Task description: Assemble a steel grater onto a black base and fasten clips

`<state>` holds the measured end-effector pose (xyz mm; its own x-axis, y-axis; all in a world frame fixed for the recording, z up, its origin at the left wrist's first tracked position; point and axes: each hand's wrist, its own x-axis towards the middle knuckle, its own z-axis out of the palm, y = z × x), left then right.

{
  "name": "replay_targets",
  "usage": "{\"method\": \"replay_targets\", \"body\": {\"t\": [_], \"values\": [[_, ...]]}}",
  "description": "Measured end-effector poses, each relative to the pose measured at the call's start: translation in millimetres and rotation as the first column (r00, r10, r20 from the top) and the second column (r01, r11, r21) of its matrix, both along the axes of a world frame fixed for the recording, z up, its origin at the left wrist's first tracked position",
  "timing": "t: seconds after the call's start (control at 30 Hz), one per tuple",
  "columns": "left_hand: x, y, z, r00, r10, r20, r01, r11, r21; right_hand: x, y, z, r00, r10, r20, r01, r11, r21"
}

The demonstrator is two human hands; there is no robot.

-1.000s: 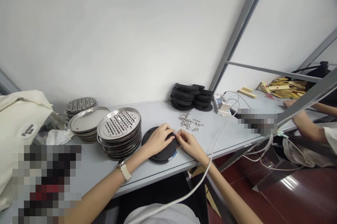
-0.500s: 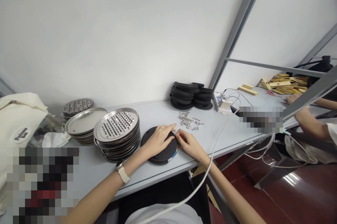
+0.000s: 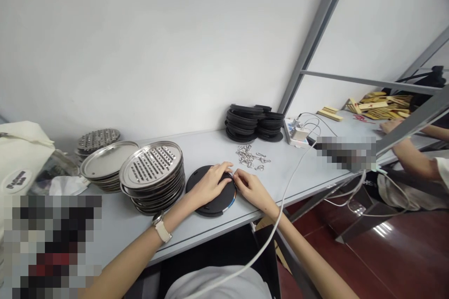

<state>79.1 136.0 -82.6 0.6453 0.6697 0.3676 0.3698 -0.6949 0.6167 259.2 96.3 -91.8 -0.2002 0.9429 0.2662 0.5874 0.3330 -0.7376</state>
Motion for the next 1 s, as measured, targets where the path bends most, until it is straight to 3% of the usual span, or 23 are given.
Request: {"method": "replay_targets", "body": {"t": [0.87, 1.0], "values": [[0.1, -3.4, 6.7, 0.996, -0.036, 0.078, 0.047, 0.988, -0.148, 8.2, 3.5, -4.0, 0.989, 0.029, -0.145, -0.039, 0.997, -0.066], [-0.1, -3.7, 5.6, 0.999, -0.012, 0.038, 0.016, 0.994, -0.113, 11.1, 0.7, -5.4, 0.990, 0.039, -0.137, -0.048, 0.997, -0.061]]}}
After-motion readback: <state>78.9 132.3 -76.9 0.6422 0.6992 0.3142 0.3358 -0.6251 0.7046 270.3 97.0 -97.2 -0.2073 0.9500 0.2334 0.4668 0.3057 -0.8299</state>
